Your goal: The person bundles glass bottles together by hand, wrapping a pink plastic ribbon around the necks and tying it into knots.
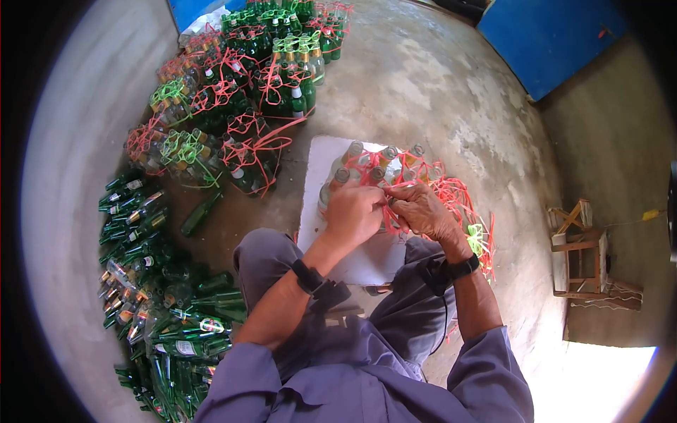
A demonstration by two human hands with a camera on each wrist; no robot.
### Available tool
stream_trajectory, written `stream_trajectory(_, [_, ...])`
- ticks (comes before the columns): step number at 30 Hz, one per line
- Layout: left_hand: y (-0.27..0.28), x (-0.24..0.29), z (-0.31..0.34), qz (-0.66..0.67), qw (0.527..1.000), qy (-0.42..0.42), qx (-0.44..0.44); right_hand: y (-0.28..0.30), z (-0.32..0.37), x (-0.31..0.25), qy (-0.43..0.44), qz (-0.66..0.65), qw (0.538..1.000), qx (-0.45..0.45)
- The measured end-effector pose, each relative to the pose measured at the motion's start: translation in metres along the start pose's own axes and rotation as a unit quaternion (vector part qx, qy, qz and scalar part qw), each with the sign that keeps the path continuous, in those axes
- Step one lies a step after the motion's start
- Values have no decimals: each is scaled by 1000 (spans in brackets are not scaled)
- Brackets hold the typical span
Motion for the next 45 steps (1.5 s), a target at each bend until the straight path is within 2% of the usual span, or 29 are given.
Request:
stream_trajectory(2, [1,1,-2,9,997,58,-40,2,0,-1,-1,11,1000,1])
stream_trajectory(3, [3,2,-3,10,997,59,-40,1,0,-4,23,27,999,-13])
stream_trajectory(5, [6,3,-5,-10,990,113,-81,0,-1,-4,45,42,998,-27])
stream_trajectory(8, [0,-3,-7,46,989,113,-78,-1,-10,13,24,4,999,-38])
stream_trajectory(10, [1,-4,-8,72,981,142,-108,2,-16,21,79,49,995,-27])
stream_trajectory(11, [2,-4,-9,98,971,169,-136,1,-15,19,79,49,995,-28])
stream_trajectory(17, [-1,-7,-11,97,968,195,-126,-4,-13,17,33,39,999,-9])
stream_trajectory(20, [-5,-8,-10,115,970,189,-98,-6,-13,21,52,9,999,4])
stream_trajectory(27, [-2,-8,-10,97,972,186,-106,-11,-3,7,61,14,998,24])
stream_trajectory(29, [-4,-9,-9,124,971,187,-85,-14,1,7,62,14,997,34])
stream_trajectory(31, [-5,-10,-8,139,969,188,-81,-17,3,13,73,42,992,98])
stream_trajectory(38, [-11,-12,-4,160,968,184,-64,-32,12,31,125,-2,976,176])
stream_trajectory(40, [-11,-13,-4,166,966,187,-71,-34,20,24,148,121,966,173])
stream_trajectory(41, [-10,-11,-5,172,963,190,-78,-34,20,27,149,120,966,173])
stream_trajectory(43, [-6,-8,-4,168,967,178,-71,-36,21,36,239,157,940,189])
stream_trajectory(44, [-3,-6,-4,164,970,165,-65,-41,26,30,240,157,939,189])
stream_trajectory(45, [-5,-8,-2,164,971,164,-65,-48,32,19,235,183,925,234])
Point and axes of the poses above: each hand's wrist, its own z-axis away from the middle knuckle, its own y-axis out of the back of the hand, x = y × z, the point moved 1 cm from there along -z, towards the middle knuckle, and after that the axes turned 11 degrees about -z, right-handed, at the moved point
